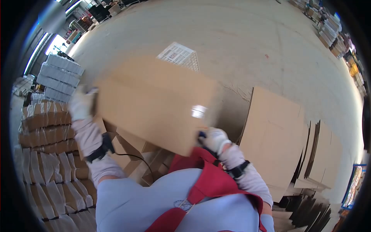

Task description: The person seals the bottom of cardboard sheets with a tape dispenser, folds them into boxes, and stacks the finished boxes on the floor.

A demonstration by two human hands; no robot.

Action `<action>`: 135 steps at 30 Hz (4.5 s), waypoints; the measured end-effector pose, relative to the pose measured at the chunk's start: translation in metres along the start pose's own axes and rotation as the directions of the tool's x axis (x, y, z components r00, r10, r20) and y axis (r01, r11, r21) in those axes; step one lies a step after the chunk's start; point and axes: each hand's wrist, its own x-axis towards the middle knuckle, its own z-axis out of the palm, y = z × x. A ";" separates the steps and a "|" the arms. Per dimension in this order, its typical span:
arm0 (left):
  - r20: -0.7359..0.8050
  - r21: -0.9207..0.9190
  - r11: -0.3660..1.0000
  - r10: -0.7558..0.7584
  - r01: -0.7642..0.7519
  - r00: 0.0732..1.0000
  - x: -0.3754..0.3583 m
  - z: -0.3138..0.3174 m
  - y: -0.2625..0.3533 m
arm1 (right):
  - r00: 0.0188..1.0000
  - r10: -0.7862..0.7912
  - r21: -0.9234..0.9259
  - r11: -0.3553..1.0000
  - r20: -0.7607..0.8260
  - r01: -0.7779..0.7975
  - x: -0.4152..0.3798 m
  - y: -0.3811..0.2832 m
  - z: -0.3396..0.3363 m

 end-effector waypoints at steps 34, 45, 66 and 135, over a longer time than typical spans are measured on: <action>0.276 -0.851 0.255 0.961 0.459 -0.023 -0.295 0.082 0.429 | 0.185 0.524 0.371 0.772 -0.831 -0.516 -0.311 0.056 -0.036; -0.867 -0.465 -0.696 0.484 -0.547 0.120 -0.328 -0.082 0.503 | 0.264 0.717 0.188 0.484 -0.646 -0.855 -0.294 -0.070 -0.122; -0.323 -0.352 -0.936 0.131 -0.009 -0.937 -0.248 -0.165 0.503 | 0.033 0.754 0.320 0.318 -0.656 -0.892 -0.407 -0.055 -0.143; -0.321 -0.656 -0.016 0.911 0.754 -0.260 -0.317 0.011 0.730 | 0.087 0.606 0.612 0.780 -0.791 0.129 -0.261 0.063 -0.105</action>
